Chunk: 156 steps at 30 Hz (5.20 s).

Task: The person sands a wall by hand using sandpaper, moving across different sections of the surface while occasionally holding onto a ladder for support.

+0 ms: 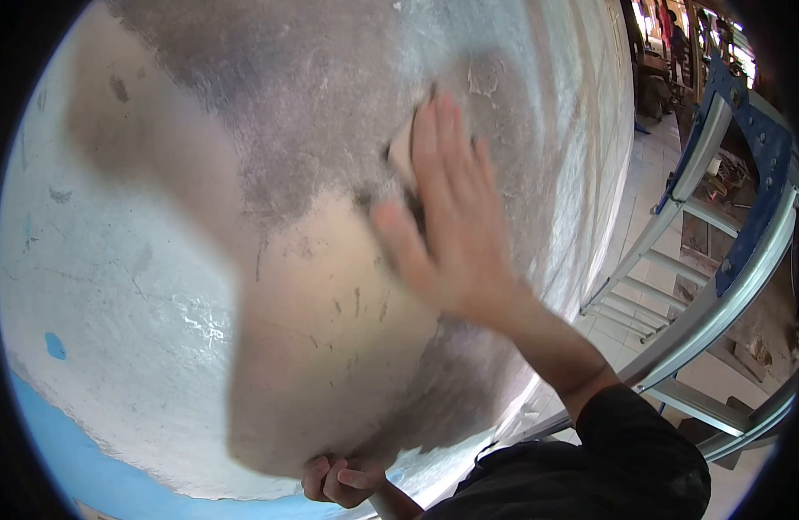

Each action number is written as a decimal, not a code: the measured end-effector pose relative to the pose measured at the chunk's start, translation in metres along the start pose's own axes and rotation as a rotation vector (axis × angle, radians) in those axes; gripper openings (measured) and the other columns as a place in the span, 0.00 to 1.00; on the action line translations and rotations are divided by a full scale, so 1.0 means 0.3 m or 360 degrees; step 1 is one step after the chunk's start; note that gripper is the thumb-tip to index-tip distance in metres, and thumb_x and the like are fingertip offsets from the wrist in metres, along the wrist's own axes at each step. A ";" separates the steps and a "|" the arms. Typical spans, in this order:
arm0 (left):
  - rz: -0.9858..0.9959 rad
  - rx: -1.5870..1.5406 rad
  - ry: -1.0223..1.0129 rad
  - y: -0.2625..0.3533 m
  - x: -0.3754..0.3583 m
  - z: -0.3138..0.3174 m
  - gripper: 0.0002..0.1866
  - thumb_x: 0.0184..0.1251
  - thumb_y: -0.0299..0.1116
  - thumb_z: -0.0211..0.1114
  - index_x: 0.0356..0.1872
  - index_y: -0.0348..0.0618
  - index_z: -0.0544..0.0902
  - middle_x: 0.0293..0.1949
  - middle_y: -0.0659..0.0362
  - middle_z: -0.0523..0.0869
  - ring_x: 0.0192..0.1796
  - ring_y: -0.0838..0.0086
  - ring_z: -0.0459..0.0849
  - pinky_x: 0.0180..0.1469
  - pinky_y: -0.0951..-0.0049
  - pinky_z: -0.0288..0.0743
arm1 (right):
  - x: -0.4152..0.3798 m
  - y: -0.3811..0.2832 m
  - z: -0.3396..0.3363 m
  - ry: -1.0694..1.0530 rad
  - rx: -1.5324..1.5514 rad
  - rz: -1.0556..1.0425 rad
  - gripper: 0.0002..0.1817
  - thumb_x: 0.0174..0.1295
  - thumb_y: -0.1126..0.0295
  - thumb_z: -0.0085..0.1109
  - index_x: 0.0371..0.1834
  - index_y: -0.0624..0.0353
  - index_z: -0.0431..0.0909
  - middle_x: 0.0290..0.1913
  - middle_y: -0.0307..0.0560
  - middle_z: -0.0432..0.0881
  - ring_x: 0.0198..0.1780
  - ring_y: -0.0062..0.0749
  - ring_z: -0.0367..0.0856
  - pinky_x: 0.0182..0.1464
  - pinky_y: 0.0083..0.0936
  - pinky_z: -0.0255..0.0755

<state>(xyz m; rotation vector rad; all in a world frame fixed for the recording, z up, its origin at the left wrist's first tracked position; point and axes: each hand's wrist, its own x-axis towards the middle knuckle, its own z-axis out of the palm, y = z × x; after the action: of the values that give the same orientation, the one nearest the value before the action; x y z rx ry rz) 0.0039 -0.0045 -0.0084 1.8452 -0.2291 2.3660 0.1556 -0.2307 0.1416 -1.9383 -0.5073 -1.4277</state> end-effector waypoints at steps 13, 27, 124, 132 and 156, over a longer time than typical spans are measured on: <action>0.0001 0.0041 0.0021 -0.009 -0.004 -0.002 0.15 0.68 0.34 0.49 0.21 0.38 0.70 0.33 0.50 0.74 0.35 0.64 0.74 0.36 0.64 0.72 | 0.056 0.035 0.000 0.0109 -0.0264 0.0121 0.46 0.67 0.43 0.47 0.71 0.77 0.51 0.72 0.74 0.54 0.74 0.63 0.54 0.67 0.73 0.40; -0.0014 0.0022 0.0012 0.004 0.005 0.011 0.15 0.68 0.34 0.50 0.21 0.38 0.70 0.34 0.49 0.75 0.36 0.64 0.75 0.37 0.66 0.73 | -0.017 0.015 0.003 0.0060 -0.0113 0.0258 0.47 0.68 0.40 0.43 0.74 0.73 0.48 0.75 0.69 0.50 0.76 0.58 0.52 0.65 0.78 0.32; 0.0059 0.0054 -0.0132 -0.004 0.000 0.006 0.16 0.70 0.36 0.50 0.21 0.39 0.69 0.32 0.51 0.74 0.36 0.64 0.74 0.37 0.64 0.72 | 0.056 0.146 0.010 0.0180 0.0311 -0.0120 0.29 0.71 0.68 0.45 0.74 0.64 0.57 0.76 0.58 0.54 0.77 0.50 0.50 0.75 0.44 0.48; -0.0003 0.0122 -0.0071 0.042 0.012 0.032 0.16 0.69 0.36 0.50 0.21 0.39 0.69 0.32 0.50 0.74 0.36 0.64 0.75 0.36 0.64 0.72 | -0.030 0.141 0.022 0.0103 0.0453 -0.0124 0.27 0.71 0.70 0.40 0.74 0.64 0.57 0.75 0.60 0.55 0.77 0.53 0.50 0.75 0.45 0.45; 0.0036 0.0145 -0.0109 -0.014 -0.044 -0.022 0.13 0.66 0.34 0.50 0.24 0.36 0.72 0.36 0.46 0.76 0.37 0.59 0.78 0.36 0.60 0.73 | -0.052 0.021 0.029 -0.0039 0.0289 -0.0031 0.28 0.72 0.72 0.32 0.71 0.81 0.50 0.73 0.77 0.48 0.76 0.66 0.43 0.75 0.50 0.39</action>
<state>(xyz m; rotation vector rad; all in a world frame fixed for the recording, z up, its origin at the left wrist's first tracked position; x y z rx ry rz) 0.0017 0.0008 -0.0227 1.9764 -0.1522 2.3683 0.1604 -0.2277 0.1237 -1.8124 -0.6460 -1.3234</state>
